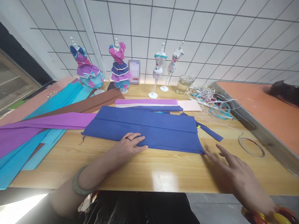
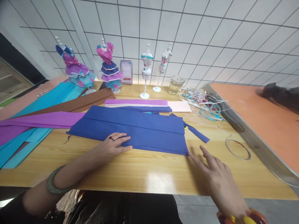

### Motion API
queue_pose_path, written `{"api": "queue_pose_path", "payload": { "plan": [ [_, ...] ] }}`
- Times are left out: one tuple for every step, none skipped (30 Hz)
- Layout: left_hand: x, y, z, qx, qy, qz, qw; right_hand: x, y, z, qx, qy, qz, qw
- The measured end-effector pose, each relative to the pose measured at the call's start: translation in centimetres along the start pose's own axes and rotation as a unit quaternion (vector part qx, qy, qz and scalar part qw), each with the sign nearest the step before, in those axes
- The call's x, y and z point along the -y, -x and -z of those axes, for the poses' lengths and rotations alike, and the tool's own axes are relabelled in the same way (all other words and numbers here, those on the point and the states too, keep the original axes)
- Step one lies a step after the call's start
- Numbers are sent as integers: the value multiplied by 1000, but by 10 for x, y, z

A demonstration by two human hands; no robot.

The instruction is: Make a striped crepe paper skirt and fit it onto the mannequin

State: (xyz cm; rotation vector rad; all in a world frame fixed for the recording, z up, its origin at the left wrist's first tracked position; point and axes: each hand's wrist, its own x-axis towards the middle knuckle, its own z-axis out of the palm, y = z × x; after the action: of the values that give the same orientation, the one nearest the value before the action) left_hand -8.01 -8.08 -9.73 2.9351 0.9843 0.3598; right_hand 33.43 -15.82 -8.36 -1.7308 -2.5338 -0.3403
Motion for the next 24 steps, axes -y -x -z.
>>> {"api": "queue_pose_path", "payload": {
  "plan": [
    [0, 0, -1, 0, -2, -2, 1000, 6, -4, 1, -26, -26, -3, 999],
    [1, 1, -2, 0, -5, -4, 1000, 15, -9, 3, -61, -51, -5, 997],
    [1, 1, -3, -1, -8, -5, 1000, 25, -15, 5, -88, -66, -6, 994],
    [1, 1, -4, -2, -10, -6, 1000, 37, -23, 7, -120, -76, -7, 990],
    [1, 1, -4, -1, -11, -5, 1000, 51, -32, 9, -139, -87, -6, 987],
    [0, 2, -3, 2, -10, -2, 1000, 66, -42, 12, -145, -102, 2, 984],
    [-1, 2, -2, 5, -9, 1, 1000, 83, -52, 14, -155, -111, 23, 981],
    [-2, 2, 0, 9, -6, 5, 1000, 99, -62, 15, -148, -117, 54, 981],
    [-3, 2, 1, 12, -4, 10, 1000, 116, -72, 16, -131, -118, 82, 981],
    [-4, 1, 3, 17, -2, 14, 1000, 131, -80, 17, -118, -111, 97, 982],
    [-5, 1, 5, 20, 0, 18, 1000, 145, -87, 16, -99, -100, 110, 984],
    [-5, 1, 6, 22, 2, 20, 1000, 156, -92, 14, -90, -86, 119, 985],
    [-6, 1, 7, 24, 4, 20, 1000, 164, -96, 12, -78, -72, 123, 987],
    [-6, 1, 7, 27, 5, 19, 999, 170, -97, 8, -67, -58, 123, 988],
    [-6, 1, 8, 29, 8, 19, 999, 172, -98, 5, -60, -46, 119, 990],
    [-6, 1, 8, 32, 11, 20, 999, 173, -97, 1, -54, -34, 111, 992],
    [-5, 0, 8, 35, 13, 23, 999, 171, -95, -2, -50, -25, 101, 993],
    [-5, 0, 8, 38, 16, 26, 999, 168, -93, -5, -48, -16, 90, 995],
    [-5, 0, 8, 41, 18, 29, 999, 164, -90, -7, -48, -9, 78, 996],
    [-5, 0, 8, 43, 20, 30, 998, 159, -87, -8, -48, -3, 67, 997],
    [-5, 0, 8, 44, 21, 30, 998, 155, -85, -9, -46, 1, 58, 997],
    [-4, 0, 8, 45, 21, 29, 998, 150, -81, -9, -43, 6, 49, 998],
    [-4, 0, 8, 45, 21, 28, 998, 146, -78, -8, -38, 10, 41, 998],
    [-4, 0, 8, 45, 21, 26, 998, 142, -75, -8, -34, 14, 33, 999]
  ]
}}
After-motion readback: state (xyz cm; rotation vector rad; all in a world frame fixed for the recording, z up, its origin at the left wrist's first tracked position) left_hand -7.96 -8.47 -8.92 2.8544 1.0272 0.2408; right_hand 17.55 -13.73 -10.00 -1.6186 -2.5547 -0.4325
